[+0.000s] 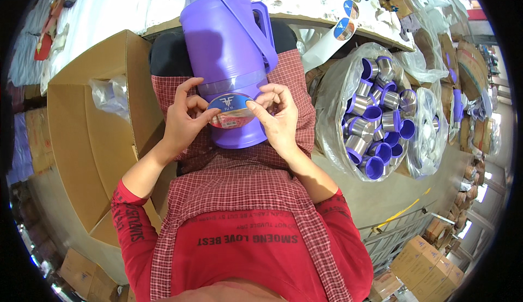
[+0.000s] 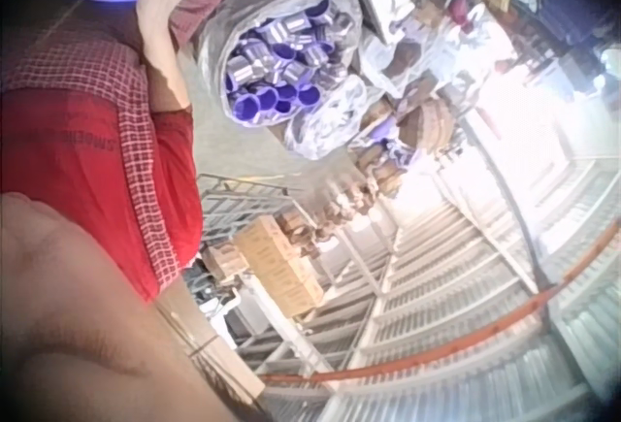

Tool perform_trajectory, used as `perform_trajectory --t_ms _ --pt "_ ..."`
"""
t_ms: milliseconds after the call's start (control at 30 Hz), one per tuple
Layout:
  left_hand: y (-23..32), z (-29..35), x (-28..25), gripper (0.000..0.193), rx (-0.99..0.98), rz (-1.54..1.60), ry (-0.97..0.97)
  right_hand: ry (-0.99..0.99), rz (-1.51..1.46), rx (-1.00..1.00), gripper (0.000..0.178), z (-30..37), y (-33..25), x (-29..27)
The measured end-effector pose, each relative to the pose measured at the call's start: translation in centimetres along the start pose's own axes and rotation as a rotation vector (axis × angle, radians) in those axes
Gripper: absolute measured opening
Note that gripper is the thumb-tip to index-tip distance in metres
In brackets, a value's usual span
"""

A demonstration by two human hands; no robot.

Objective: The person assembles purple plastic pitchers by inserting a metal inner liner, applying a round sticker to the body, and wrapping each unit in a clear plastic bag. The person places the finished units into a cardboard box and repeats the process for multiple pitchers.

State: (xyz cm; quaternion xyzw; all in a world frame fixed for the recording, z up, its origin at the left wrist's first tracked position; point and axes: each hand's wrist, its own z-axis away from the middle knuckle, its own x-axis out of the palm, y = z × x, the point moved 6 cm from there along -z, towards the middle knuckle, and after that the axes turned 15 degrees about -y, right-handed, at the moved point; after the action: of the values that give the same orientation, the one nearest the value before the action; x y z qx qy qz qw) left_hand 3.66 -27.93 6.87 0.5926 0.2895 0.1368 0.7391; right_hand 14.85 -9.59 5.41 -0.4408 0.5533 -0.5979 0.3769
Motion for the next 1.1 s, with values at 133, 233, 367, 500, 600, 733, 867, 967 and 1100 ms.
perform_trajectory --t_ms 133,233,367,500,600,733,867,967,1100 --pt "0.1 -0.2 -0.2 0.068 0.008 -0.043 0.01 -0.023 0.086 -0.013 0.04 -0.2 0.2 0.2" --pt "0.2 -0.2 -1.3 0.068 -0.005 -0.264 -0.045 0.014 0.403 -0.041 0.048 -1.0 -0.8 -0.7" --pt "0.0 -1.8 -6.8 0.053 -0.121 -0.467 0.163 0.078 0.72 -0.173 0.059 -1.6 -4.2 -1.3" --pt "1.3 -10.6 -12.5 0.055 0.167 -0.148 0.341 -0.764 0.991 -0.464 0.08 0.2 -4.7 2.9" --pt "1.8 -21.5 -15.3 0.066 0.054 -0.119 0.289 -0.342 1.048 -0.172 0.081 -0.5 -3.0 -4.9" --pt "0.3 -27.1 -14.4 0.063 -0.377 -0.287 -0.138 0.307 1.023 -0.089 0.057 3.9 -0.8 -23.7" --pt "0.3 -23.6 -12.6 0.059 -0.02 0.436 -0.294 0.861 1.285 0.282 0.05 10.9 0.9 -43.5" --pt "-1.5 -21.7 -12.3 0.057 -0.05 0.656 -0.184 0.78 1.433 1.11 0.03 12.9 3.0 -50.3" --pt "-1.3 -22.1 -10.4 0.054 -0.191 0.61 -0.146 0.549 1.333 0.582 0.026 2.2 -4.1 -46.8"
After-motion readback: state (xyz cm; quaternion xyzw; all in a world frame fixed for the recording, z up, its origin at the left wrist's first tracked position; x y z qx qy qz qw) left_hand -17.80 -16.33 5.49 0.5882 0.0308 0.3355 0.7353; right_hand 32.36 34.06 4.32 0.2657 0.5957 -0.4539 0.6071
